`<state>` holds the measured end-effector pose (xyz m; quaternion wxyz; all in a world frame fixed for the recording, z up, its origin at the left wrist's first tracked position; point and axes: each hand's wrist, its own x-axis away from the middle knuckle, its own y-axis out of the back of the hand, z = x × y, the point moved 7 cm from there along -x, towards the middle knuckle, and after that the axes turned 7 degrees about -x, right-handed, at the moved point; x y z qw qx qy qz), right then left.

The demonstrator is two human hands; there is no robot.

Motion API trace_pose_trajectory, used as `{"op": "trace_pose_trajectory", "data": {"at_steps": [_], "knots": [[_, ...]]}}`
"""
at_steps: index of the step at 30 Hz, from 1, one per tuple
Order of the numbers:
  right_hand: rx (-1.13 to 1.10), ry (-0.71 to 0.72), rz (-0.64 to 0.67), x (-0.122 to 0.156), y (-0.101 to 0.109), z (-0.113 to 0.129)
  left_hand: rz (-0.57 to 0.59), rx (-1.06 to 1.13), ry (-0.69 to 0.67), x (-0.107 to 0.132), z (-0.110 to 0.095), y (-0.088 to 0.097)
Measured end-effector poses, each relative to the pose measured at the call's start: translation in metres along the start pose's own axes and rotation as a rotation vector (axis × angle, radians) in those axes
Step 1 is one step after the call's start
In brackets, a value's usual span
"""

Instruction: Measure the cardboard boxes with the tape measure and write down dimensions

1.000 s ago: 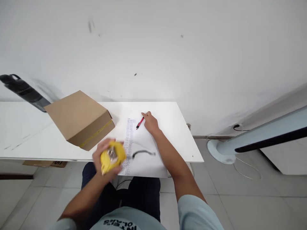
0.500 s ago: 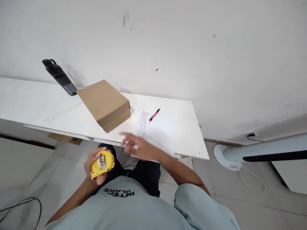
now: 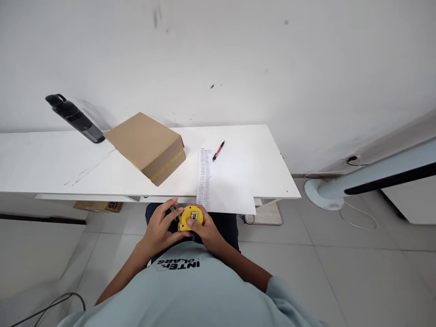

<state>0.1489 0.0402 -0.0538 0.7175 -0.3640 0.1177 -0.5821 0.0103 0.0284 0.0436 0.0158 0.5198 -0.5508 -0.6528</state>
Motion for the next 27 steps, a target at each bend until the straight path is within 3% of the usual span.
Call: {"op": "trace_pose_trajectory", "data": {"at_steps": [4,8,10,13,16,19,21,23,25,27], "knots": [[0.085,-0.036,-0.041,0.003,0.010,-0.002,-0.007,-0.006,-0.053,-0.002,-0.005,0.008],[0.130,0.020,-0.099,0.002,0.017,0.003,0.002,0.016,-0.064,0.001,-0.010,0.016],[0.129,0.051,-0.123,0.001,0.023,0.011,-0.041,0.060,0.043,0.004,0.002,0.029],[0.132,0.154,-0.145,-0.015,0.029,0.041,-0.232,0.141,0.304,0.012,0.046,0.065],[0.112,0.407,-0.110,-0.057,0.017,0.099,-0.516,0.202,0.452,0.018,0.100,0.106],[0.147,0.584,0.004,-0.122,-0.018,0.159,-0.667,0.175,0.477,0.005,0.139,0.121],[0.208,0.622,0.061,-0.169,-0.043,0.193,-0.717,0.105,0.442,-0.012,0.149,0.115],[0.313,0.664,0.105,-0.210,-0.064,0.218,-0.707,0.025,0.378,-0.029,0.146,0.100],[0.405,0.656,0.158,-0.240,-0.080,0.226,-0.652,-0.045,0.315,-0.039,0.139,0.084],[0.433,0.595,0.183,-0.263,-0.085,0.219,-0.615,-0.093,0.290,-0.040,0.137,0.072]]}}
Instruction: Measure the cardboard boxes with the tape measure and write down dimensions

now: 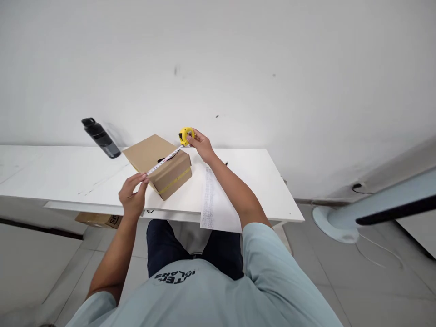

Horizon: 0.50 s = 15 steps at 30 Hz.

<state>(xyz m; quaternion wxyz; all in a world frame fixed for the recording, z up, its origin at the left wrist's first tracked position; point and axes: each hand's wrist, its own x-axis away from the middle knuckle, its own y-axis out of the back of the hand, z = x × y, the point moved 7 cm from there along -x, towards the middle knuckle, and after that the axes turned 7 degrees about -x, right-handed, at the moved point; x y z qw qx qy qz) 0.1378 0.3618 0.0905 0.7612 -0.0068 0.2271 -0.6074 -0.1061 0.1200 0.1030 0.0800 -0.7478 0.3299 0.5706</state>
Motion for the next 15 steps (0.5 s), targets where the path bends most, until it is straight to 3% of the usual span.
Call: {"op": "trace_pose_trajectory", "data": {"at_steps": [6,15], "knots": [[0.024,-0.122,0.013,-0.001,0.006,-0.045,0.172,-0.171,-0.135,0.023,0.015,-0.004],[0.013,-0.112,-0.007,0.009,0.015,-0.056,0.253,-0.172,-0.132,0.027,0.022,-0.005]]}}
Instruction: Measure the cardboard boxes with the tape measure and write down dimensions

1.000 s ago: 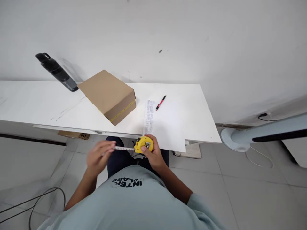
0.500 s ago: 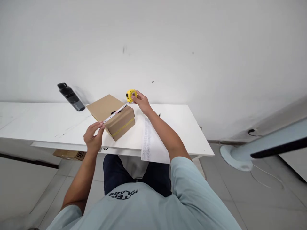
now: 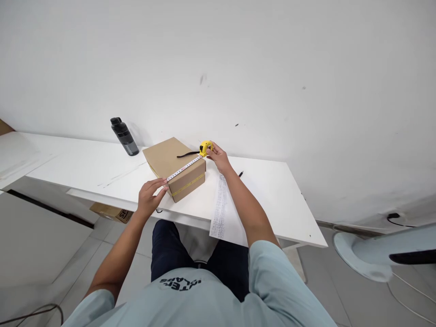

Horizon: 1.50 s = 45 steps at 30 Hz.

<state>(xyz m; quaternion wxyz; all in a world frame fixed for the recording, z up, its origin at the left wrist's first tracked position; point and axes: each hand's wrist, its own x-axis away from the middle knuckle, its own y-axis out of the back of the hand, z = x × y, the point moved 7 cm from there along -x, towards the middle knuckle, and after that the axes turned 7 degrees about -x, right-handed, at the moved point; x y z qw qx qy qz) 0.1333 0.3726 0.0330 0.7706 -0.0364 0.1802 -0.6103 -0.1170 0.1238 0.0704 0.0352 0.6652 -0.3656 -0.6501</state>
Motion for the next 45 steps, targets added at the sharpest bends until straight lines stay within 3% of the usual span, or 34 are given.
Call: {"op": "trace_pose_trajectory", "data": {"at_steps": [10,19,32,38,45], "knots": [[-0.078,0.002,0.008,0.003,0.002,-0.003,0.034,-0.014,-0.031,-0.004,-0.008,-0.014],[-0.057,0.020,0.000,0.005,0.004,-0.004,0.087,0.001,0.105,-0.004,-0.004,-0.020],[-0.115,-0.108,-0.075,0.023,0.005,-0.012,0.036,0.112,0.127,-0.002,-0.010,-0.014],[-0.093,-0.057,-0.145,0.058,0.004,0.003,0.064,0.169,0.155,-0.001,-0.005,-0.003],[-0.024,0.064,-0.381,0.150,0.006,0.031,0.107,0.349,0.270,0.001,0.008,0.002]]}}
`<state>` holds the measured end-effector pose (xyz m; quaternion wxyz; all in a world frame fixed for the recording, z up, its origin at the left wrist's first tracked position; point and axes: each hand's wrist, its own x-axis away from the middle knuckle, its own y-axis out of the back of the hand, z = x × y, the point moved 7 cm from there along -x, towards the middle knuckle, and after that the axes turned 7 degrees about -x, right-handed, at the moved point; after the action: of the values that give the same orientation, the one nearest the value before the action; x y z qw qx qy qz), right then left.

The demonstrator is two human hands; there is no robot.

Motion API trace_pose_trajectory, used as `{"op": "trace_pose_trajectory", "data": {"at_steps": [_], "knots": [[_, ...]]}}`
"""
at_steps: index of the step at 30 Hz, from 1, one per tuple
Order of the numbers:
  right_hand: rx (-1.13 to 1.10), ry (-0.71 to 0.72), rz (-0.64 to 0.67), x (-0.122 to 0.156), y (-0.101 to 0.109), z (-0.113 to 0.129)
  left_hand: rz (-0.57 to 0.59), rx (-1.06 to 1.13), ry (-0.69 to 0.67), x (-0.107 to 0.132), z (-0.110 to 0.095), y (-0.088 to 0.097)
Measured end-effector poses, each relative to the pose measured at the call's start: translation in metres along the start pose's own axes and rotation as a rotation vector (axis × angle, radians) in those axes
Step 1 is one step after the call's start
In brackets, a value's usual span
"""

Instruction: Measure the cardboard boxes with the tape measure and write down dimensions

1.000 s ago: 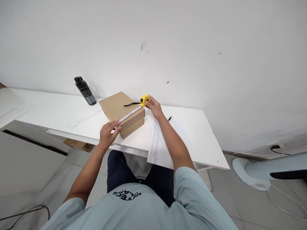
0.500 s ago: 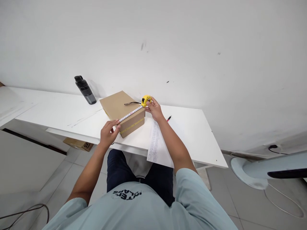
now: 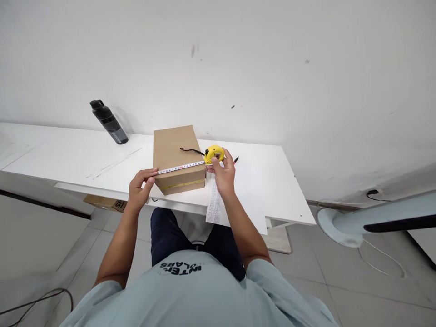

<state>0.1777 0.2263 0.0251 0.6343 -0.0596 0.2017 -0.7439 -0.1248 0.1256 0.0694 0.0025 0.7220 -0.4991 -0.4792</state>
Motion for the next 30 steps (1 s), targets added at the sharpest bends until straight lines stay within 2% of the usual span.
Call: {"op": "trace_pose_trajectory", "data": {"at_steps": [4,7,11,20,23,26,30], "knots": [[0.026,0.053,-0.105,0.041,0.014,0.015,-0.056,0.050,0.064,0.000,0.007,-0.004],[0.058,0.057,-0.128,0.054,0.016,0.020,-0.088,0.069,0.076,-0.001,0.007,-0.006],[0.077,0.052,-0.122,0.054,0.015,0.022,-0.093,0.032,0.046,-0.002,0.001,-0.004],[-0.068,0.112,-0.128,0.039,0.017,0.017,-0.340,-0.251,-0.131,0.014,-0.020,0.003],[-0.139,0.076,-0.175,0.038,0.025,0.021,-0.405,-0.274,-0.157,0.024,-0.038,0.002],[-0.185,0.007,-0.175,0.049,0.029,0.027,-0.394,-0.278,-0.262,0.035,-0.070,-0.007],[-0.234,-0.175,-0.044,0.072,0.016,0.024,-0.185,-0.284,-0.397,0.039,-0.106,-0.039]]}}
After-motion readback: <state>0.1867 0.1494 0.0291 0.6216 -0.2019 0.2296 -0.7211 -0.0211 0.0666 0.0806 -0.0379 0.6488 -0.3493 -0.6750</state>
